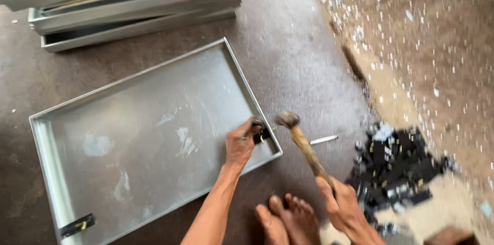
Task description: The person attaches metal pins and brackets to the corners of metal trays using a hammer to secure them, then stacks the completed trays.
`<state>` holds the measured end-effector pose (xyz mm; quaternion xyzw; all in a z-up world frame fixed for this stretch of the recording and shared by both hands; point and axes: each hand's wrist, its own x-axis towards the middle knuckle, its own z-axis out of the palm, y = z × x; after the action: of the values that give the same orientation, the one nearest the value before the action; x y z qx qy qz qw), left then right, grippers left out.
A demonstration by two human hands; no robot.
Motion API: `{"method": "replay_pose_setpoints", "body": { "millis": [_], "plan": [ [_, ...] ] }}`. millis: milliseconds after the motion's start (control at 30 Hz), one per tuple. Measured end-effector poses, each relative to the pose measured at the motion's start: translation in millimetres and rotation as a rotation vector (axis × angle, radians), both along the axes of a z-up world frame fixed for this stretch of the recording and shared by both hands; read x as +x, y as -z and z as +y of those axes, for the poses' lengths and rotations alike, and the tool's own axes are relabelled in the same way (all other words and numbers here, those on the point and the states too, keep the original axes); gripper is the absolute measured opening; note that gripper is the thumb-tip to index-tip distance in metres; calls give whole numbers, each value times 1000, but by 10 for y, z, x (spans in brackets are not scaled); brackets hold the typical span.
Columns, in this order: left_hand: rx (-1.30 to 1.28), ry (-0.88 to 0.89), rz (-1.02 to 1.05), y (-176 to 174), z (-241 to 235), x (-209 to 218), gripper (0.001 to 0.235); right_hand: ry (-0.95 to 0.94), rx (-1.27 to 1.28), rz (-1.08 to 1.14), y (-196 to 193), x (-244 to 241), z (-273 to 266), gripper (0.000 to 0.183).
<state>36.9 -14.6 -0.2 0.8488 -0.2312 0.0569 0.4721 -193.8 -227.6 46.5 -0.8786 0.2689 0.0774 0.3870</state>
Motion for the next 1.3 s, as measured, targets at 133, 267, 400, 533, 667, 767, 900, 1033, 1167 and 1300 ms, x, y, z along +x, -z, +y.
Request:
{"method": "replay_pose_setpoints", "body": {
  "millis": [133,267,400,533,667,767,900,1033,1167,1300],
  "plan": [
    [-38,124,229,-301,-57,-159,34,49,-195,158,-99,122,-526,45],
    [-3,289,56,-454,-63,-270,33,-98,-549,61,-54,-184,-911,46],
    [142,203,55,-368,65,-254,45,-369,-692,-463,65,-162,-1178,35],
    [250,96,6,-93,-40,-117,19,-323,-488,-266,399,247,-837,33],
    [213,66,22,-142,-2,-222,19,-548,-289,243,637,-112,885,48],
    [235,-80,76,-338,136,-443,33,-513,-284,311,670,-133,1060,51],
    [370,-99,78,-433,474,-785,46,-534,-389,124,534,-196,1058,45],
    [310,-42,90,-583,584,-784,28,-468,-229,48,161,92,956,49],
    [269,-73,178,-1010,516,-610,27,-548,-49,-568,144,853,453,47],
    [288,-96,277,-1363,458,-312,24,-542,-153,-383,488,1673,505,26]
  ]
}}
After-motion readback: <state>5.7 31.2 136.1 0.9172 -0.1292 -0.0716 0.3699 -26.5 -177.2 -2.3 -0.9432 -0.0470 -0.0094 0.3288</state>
